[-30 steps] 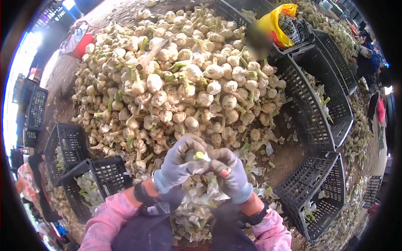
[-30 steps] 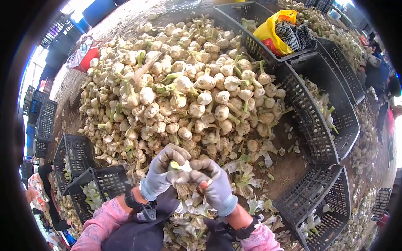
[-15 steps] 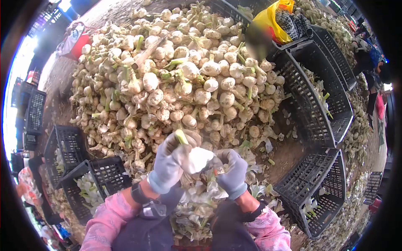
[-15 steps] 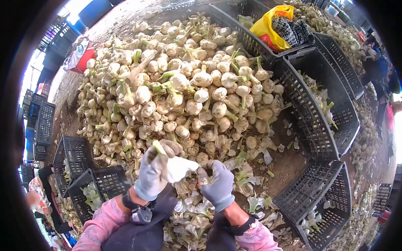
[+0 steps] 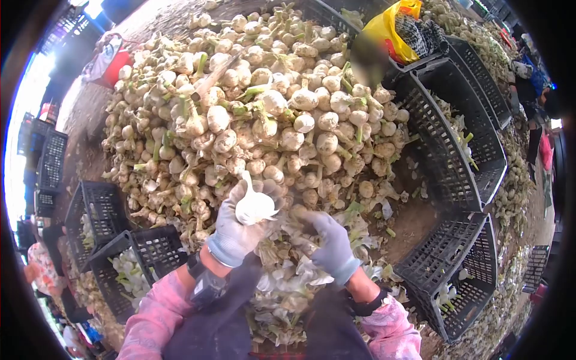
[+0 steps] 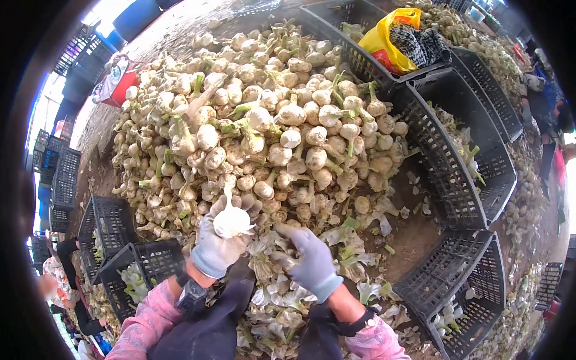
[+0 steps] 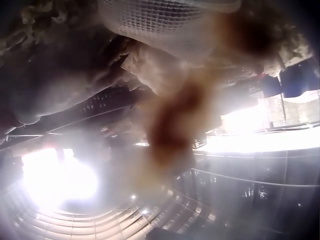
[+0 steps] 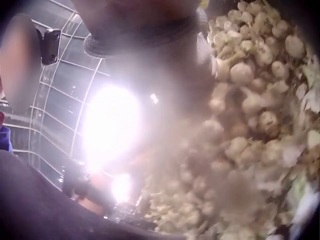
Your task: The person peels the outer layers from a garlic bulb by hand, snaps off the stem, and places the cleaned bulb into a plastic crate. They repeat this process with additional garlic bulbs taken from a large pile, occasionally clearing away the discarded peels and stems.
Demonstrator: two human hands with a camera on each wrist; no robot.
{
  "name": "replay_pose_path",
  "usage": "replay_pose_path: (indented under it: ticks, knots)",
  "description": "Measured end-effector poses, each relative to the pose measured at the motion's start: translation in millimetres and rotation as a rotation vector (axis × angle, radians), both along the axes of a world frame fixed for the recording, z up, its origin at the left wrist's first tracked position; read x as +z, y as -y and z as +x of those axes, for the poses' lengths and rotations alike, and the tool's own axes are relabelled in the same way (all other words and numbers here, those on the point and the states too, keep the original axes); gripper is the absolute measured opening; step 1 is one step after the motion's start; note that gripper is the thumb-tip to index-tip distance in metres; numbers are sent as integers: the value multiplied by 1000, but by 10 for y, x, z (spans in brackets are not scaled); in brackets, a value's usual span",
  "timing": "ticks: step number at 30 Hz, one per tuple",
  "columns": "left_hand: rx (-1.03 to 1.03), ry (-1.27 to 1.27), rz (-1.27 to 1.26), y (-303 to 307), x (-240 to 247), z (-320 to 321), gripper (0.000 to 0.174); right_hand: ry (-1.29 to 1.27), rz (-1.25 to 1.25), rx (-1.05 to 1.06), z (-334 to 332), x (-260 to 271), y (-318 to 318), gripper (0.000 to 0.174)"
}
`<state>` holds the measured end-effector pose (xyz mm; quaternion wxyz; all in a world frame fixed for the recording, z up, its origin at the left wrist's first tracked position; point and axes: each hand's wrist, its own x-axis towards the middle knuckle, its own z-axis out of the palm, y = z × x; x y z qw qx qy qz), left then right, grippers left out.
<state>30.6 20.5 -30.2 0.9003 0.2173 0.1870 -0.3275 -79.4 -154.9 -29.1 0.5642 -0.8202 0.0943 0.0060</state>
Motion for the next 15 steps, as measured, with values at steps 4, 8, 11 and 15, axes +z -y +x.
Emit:
replay_pose_path:
  ticks: [4, 8, 11, 15]
  knots:
    - [-85, 84, 208, 77, -21, -99, 33, 10, 218, -70, 228, 31, -345, 48]
    - [-73, 68, 208, 112, -9, -87, 30, 272, -137, 40, 184, 58, -365, 21]
    - [-108, 40, 234, 75, 16, -109, 28, 410, -78, 195, 135, 180, -317, 18]
    - [-61, -66, 99, -24, -81, -58, 26, 462, 68, 152, 82, 211, -336, 14]
